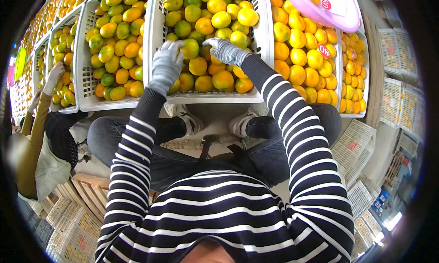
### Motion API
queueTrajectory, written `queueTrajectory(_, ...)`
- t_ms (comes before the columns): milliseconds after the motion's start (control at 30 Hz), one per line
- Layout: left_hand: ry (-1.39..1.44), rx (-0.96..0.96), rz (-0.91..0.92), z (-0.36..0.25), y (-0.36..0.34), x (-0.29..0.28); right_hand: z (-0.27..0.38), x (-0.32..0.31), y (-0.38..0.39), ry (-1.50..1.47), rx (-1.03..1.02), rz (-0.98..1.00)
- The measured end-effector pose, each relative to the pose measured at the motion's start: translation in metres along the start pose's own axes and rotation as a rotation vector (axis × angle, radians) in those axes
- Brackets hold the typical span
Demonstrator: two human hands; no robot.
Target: The person sorts oranges from white crates into a pink bowl, handling them one by one with gloved hands. The person occasionally transfers oranges between crates and places selected fruit into the bowl.
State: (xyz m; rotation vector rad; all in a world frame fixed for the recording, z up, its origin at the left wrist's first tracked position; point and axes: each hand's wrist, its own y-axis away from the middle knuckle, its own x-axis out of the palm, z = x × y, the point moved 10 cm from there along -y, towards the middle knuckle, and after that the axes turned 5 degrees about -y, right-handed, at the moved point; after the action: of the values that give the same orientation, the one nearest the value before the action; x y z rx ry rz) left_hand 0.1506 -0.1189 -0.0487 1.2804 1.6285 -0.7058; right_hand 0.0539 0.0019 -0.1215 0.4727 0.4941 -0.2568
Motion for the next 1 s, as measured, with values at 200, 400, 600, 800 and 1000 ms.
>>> queueTrajectory(200, -0.051, 0.092, 0.341, -0.025, -0.038, 0.06, -0.015, -0.007, 0.038, 0.156, 0.075, -0.274)
queueTrajectory(400, 0.124, 0.164, 0.352, 0.006, -0.046, 0.066, 0.074, 0.017, 0.031, 0.932, 0.041, -0.049)
queueTrajectory(600, 0.061, 0.056, 0.317, -0.003, -0.043, 0.057, 0.056, 0.067, 0.034, 0.659, 0.086, 0.015)
queueTrajectory(800, -0.022, 0.095, 0.199, -0.009, -0.015, 0.074, 0.053, 0.066, 0.062, 0.296, 0.135, 0.086)
queueTrajectory(1000, -0.181, 0.094, 0.175, -0.021, -0.002, 0.066, 0.026, -0.012, 0.073, 0.633, 0.133, -0.16)
